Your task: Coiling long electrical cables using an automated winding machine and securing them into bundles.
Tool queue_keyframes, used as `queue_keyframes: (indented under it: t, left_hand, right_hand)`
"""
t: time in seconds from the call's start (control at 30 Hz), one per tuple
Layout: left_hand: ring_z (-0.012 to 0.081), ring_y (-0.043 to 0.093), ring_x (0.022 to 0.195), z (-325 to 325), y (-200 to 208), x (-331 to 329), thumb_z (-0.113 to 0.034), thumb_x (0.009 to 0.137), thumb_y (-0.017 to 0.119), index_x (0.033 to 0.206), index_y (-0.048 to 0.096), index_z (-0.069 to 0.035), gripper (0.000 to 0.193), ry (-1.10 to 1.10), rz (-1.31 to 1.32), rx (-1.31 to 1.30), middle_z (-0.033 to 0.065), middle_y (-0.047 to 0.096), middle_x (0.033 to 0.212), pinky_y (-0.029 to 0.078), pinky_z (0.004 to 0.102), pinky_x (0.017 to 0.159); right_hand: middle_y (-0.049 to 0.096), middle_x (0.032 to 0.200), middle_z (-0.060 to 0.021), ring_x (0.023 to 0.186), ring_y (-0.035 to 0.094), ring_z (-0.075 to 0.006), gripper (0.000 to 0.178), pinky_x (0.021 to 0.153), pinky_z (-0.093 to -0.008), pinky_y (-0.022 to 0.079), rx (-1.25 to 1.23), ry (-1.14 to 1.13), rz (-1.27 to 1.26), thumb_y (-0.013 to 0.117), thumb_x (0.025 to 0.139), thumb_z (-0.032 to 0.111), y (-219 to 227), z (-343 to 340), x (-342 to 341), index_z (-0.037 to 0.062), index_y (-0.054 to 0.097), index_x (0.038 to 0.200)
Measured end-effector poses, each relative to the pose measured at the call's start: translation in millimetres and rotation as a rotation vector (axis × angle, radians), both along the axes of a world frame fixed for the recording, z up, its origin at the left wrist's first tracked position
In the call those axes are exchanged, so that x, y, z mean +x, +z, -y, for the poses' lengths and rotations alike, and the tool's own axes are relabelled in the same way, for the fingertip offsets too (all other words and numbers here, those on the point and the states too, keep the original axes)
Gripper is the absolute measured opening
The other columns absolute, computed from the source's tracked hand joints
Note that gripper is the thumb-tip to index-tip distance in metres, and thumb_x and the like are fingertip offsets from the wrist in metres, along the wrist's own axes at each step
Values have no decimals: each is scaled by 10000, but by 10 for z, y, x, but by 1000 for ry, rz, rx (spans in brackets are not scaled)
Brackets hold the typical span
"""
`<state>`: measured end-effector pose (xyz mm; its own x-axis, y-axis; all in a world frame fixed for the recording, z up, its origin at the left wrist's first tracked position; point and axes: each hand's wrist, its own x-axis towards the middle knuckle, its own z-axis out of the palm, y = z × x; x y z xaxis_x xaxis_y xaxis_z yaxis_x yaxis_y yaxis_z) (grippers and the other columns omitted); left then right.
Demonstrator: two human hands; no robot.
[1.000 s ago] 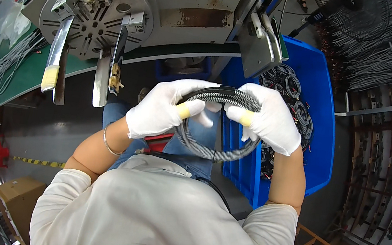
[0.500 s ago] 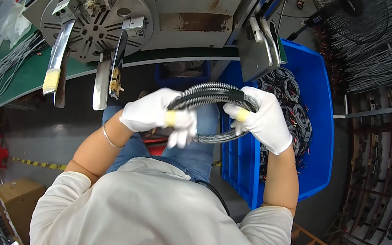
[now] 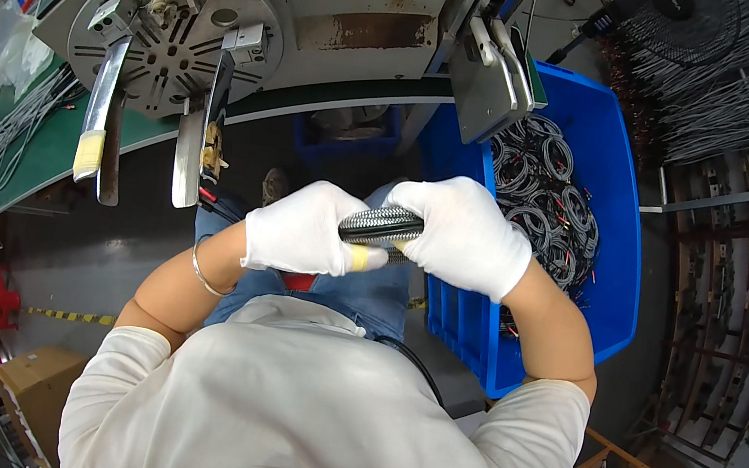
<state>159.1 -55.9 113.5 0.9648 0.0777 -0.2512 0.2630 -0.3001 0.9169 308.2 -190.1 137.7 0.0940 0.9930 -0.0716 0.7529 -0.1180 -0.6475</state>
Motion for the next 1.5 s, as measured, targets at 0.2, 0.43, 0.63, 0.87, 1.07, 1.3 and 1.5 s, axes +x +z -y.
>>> queue_keyframes:
  t: [0.2,0.43,0.63,0.87,1.07,1.3,1.5]
  left_hand:
    - [80,504,517,68,7,82,-204,818,664,750,636,10,227,23,-43,-85,37,563,563,444,258,534]
    - [234,593,621,409,180,246,-208,788,678,831,645,-27,189,25,150,241,90,617,683,501,346,638]
    - [342,613,899,753,664,228,-210,705,700,936,650,-98,262,267,1184,771,83,641,965,517,478,786]
    - [214,631,816,856,429,646,-129,787,665,1010,606,-61,241,80,905,274,76,624,914,526,339,713]
    - [96,576,600,662,310,1171,-205,884,646,1046,564,-22,258,446,621,-254,68,623,779,481,251,543]
    - [63,465,421,380,323,1462,-222,919,610,906,537,-54,183,615,775,-693,42,569,626,353,202,367]
    - [79,538,466,-71,200,1775,-207,919,605,889,599,-35,174,649,1027,-144,51,607,667,417,228,412]
  right_hand:
    - [617,665,-88,582,628,-212,255,557,-310,496,129,-28,294,705,715,23,-44,-54,-23,46,680,967]
    - [657,751,-60,605,630,-224,298,578,-280,508,347,-99,354,688,731,74,26,284,89,86,696,1028]
    - [679,849,-47,657,593,-92,446,634,-236,496,700,-494,122,562,710,-173,488,729,597,3,663,1108]
    - [553,689,4,560,499,-58,162,498,-209,385,1111,-743,-159,519,852,-55,342,579,1105,-14,627,965]
    - [395,570,45,492,428,-62,80,476,-214,371,1207,-576,-1127,528,925,72,354,-166,812,53,585,871]
    - [528,592,14,525,468,-46,216,487,-228,365,1229,-780,-529,575,931,144,486,-500,692,26,611,754]
    - [566,594,7,516,475,-52,245,484,-247,373,1006,-791,-281,627,900,158,347,-594,1118,6,627,707]
